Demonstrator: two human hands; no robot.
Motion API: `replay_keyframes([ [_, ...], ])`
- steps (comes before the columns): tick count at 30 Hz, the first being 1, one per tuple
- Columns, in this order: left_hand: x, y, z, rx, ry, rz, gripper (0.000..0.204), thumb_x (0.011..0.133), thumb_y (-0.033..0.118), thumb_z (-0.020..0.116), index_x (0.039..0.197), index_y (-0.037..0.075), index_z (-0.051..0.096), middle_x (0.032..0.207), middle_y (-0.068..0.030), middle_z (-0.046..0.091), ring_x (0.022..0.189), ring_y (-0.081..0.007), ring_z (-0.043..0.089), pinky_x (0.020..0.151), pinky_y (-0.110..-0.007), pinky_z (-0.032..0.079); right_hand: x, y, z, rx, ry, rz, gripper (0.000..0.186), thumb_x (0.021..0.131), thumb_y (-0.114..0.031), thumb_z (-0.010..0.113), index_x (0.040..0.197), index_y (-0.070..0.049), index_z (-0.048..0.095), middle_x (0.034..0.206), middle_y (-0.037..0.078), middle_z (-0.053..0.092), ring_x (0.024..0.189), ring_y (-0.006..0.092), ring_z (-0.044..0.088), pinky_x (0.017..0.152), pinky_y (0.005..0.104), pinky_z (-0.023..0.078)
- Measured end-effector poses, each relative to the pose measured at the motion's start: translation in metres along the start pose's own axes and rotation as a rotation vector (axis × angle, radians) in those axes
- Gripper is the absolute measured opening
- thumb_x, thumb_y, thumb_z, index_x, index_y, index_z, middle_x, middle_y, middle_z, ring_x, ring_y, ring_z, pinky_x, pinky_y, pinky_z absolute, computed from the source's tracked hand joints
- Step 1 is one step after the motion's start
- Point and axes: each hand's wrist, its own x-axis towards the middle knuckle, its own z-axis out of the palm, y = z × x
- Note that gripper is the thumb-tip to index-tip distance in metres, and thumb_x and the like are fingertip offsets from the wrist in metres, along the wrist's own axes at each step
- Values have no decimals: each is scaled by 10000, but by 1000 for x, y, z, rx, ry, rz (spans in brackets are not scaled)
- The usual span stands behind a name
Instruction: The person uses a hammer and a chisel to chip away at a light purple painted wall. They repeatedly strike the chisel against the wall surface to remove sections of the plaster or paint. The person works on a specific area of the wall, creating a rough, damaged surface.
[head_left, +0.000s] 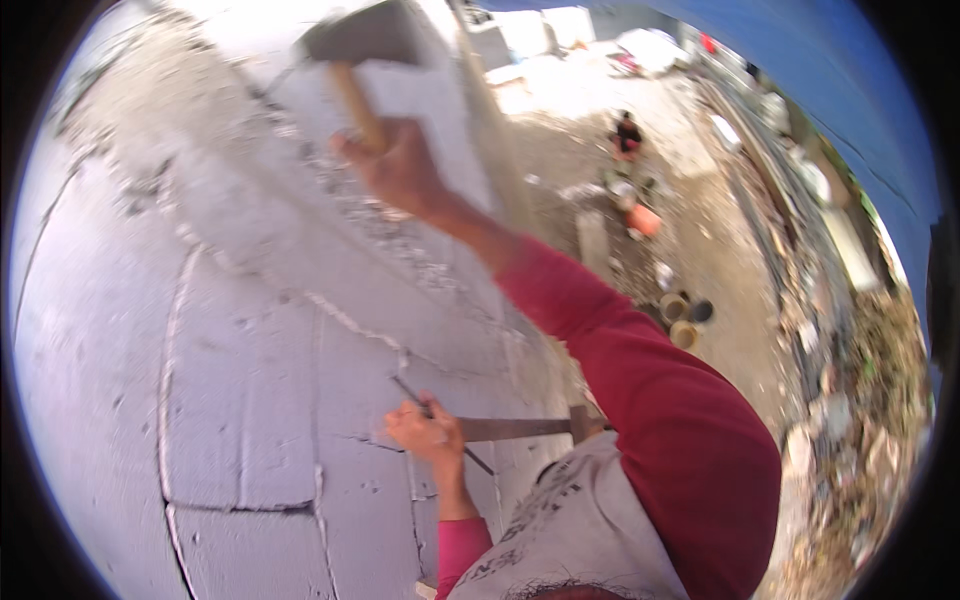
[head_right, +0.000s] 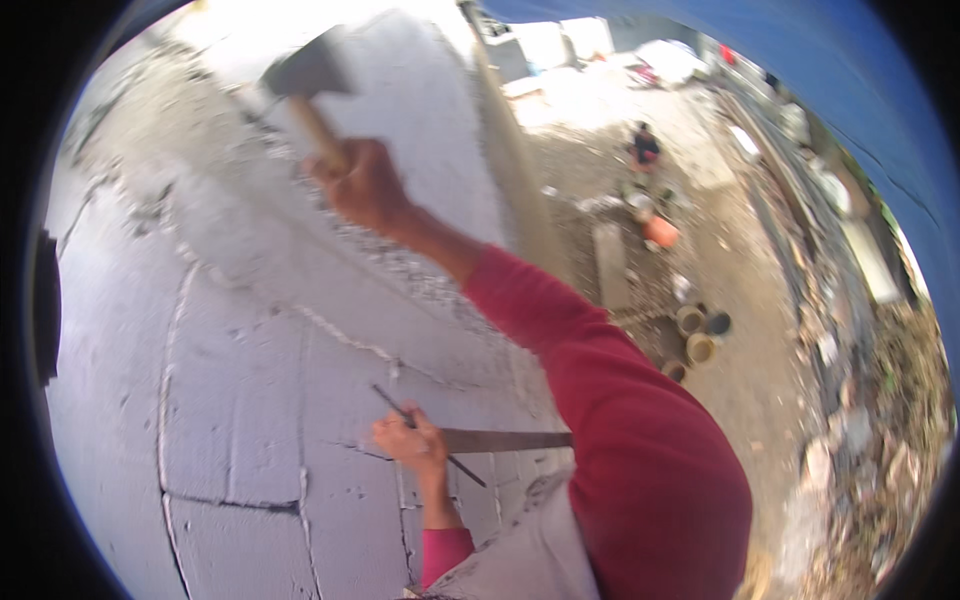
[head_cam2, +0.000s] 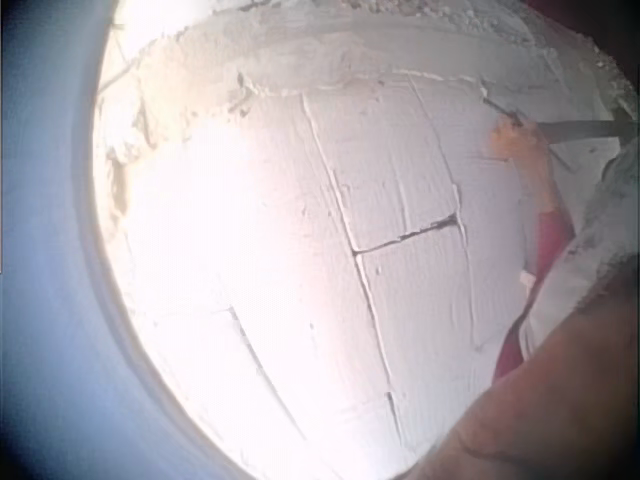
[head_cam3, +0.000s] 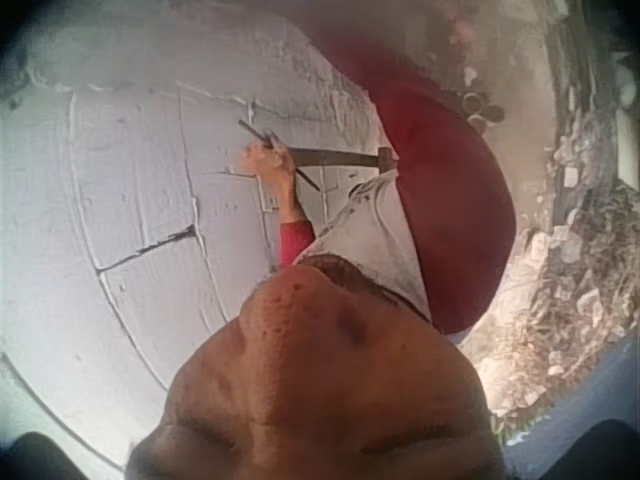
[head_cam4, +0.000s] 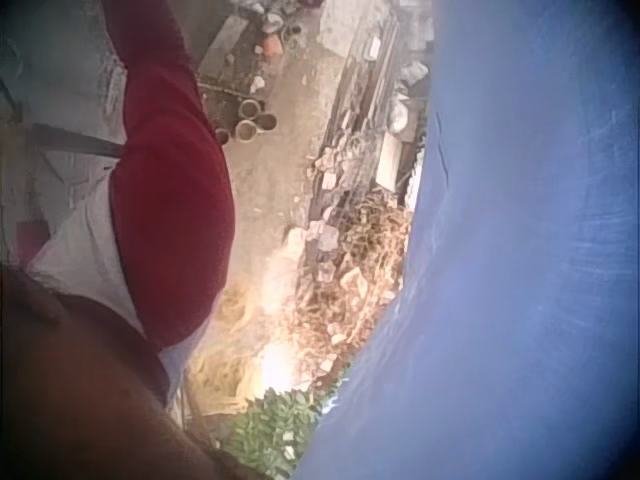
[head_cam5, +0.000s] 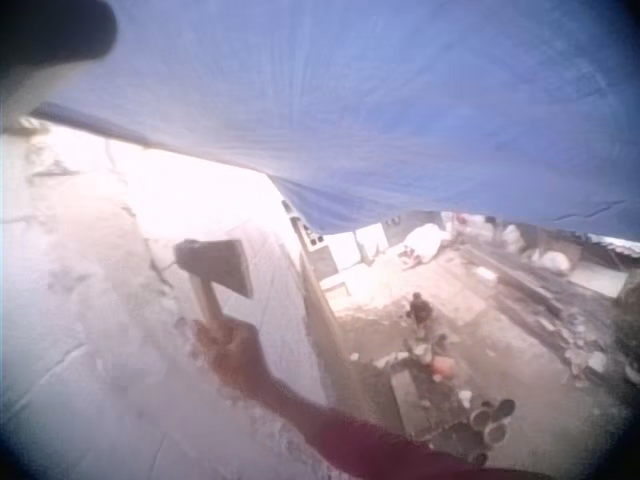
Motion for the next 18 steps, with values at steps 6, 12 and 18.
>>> replay_keyframes([
  [6,6,3,-5,16,-19,-20,303,896,229,709,728,10,584,809,-194,504,802,-371,498,719,-484,373,78,-105,23,598,422,-752,357,948,-104,681,625,-48,537,501,-33,497,417,39,425,410,277,323],
  [12,2,12,4,-68,-25,9,317,885,231,714,713,7,572,779,-188,491,782,-378,484,697,-485,363,116,88,67,-733,-92,-67,199,861,-160,652,867,39,646,762,218,711,744,369,719,651,448,543],
  [18,7,9,-6,-6,25,17,319,881,221,718,708,1,565,779,-188,491,767,-379,484,688,-485,359,90,7,33,-329,42,-181,189,811,-126,629,746,50,644,735,286,656,740,422,705,700,493,527],
])
